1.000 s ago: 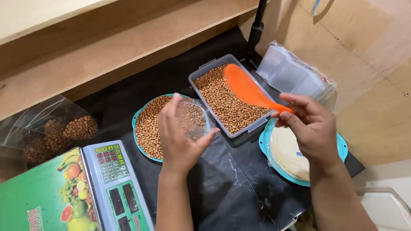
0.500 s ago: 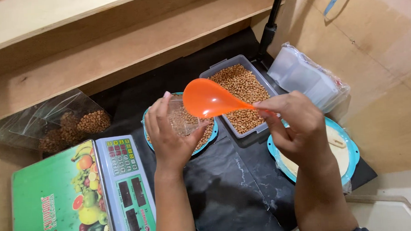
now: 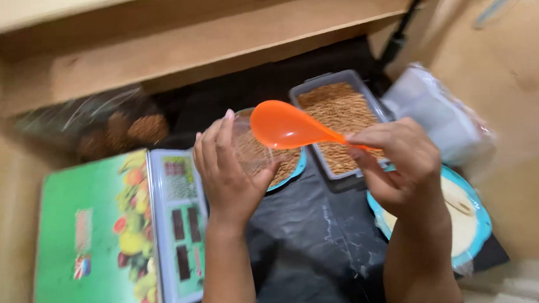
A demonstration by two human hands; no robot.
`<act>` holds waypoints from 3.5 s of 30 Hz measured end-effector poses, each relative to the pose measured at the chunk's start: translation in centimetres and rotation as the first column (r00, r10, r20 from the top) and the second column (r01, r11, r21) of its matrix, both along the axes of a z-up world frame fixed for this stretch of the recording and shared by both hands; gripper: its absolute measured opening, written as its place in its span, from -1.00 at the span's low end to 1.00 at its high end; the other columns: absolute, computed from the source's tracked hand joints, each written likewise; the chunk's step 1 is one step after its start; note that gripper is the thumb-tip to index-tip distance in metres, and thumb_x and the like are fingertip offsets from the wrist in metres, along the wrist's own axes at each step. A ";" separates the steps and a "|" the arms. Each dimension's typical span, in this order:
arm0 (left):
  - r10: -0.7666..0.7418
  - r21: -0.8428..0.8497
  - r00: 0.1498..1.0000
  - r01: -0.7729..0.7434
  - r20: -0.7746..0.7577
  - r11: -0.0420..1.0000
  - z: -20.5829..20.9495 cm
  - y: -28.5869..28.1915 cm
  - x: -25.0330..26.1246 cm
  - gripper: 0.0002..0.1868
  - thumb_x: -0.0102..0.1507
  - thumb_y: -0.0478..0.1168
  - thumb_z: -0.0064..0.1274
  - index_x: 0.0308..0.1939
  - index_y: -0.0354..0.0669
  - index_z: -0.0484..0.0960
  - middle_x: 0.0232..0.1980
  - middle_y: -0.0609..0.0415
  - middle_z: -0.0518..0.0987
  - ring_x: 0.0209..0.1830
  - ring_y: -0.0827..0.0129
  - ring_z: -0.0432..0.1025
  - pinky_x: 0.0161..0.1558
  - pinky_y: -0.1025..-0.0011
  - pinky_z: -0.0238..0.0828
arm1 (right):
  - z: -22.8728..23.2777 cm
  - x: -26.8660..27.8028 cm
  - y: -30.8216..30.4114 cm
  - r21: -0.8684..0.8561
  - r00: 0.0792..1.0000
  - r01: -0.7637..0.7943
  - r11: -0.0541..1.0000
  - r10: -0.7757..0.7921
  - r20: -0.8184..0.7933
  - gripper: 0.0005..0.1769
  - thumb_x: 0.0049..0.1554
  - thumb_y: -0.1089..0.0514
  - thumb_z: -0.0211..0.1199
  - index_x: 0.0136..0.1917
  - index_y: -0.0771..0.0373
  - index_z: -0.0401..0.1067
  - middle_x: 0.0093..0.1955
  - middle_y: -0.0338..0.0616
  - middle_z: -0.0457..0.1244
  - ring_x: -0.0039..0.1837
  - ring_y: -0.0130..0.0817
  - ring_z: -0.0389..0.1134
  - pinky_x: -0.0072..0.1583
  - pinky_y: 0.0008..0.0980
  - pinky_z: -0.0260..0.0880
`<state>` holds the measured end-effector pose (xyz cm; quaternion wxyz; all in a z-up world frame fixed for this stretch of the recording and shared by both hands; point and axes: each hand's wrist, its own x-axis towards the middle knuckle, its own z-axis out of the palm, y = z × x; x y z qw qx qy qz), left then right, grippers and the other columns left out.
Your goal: Measure and package peanuts into small plastic bags using a spoon.
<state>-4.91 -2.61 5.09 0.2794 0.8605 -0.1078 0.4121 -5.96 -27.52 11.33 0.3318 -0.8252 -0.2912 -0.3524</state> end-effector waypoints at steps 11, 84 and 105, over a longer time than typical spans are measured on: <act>0.406 0.104 0.913 -0.407 0.030 0.907 2.8 9.7 -8.2 0.05 0.11 0.17 0.47 0.52 -0.07 0.23 0.42 0.01 0.33 0.47 0.07 0.24 0.55 -0.14 0.01 | -1.8 1.4 11.6 0.141 0.936 -0.353 0.925 0.351 0.040 -0.80 0.13 0.37 0.48 -0.02 0.27 0.51 -0.06 -0.11 0.39 -0.03 -0.25 0.38 0.06 -0.41 0.29; -0.470 0.048 0.882 0.472 -0.037 0.881 2.2 -13.6 0.3 0.13 -0.04 0.09 0.52 0.49 0.00 0.21 0.37 0.04 0.37 0.42 0.08 0.28 0.50 -0.22 0.00 | -0.6 -7.7 -15.5 0.054 0.919 0.395 0.917 -0.395 0.000 -0.85 0.16 0.32 0.48 -0.07 0.23 0.51 -0.12 -0.15 0.38 -0.07 -0.32 0.37 0.02 -0.44 0.30; -0.217 -0.096 0.973 0.225 0.083 0.970 0.0 -2.6 3.6 0.19 -0.10 0.04 0.59 0.46 -0.21 0.22 0.41 -0.18 0.35 0.44 -0.08 0.31 0.44 0.08 0.33 | -4.4 2.8 -4.1 0.466 0.995 0.089 0.880 -0.053 -0.090 -0.77 0.22 0.10 0.35 0.00 0.33 0.51 -0.09 -0.13 0.23 -0.02 -0.36 0.24 0.08 -0.43 0.24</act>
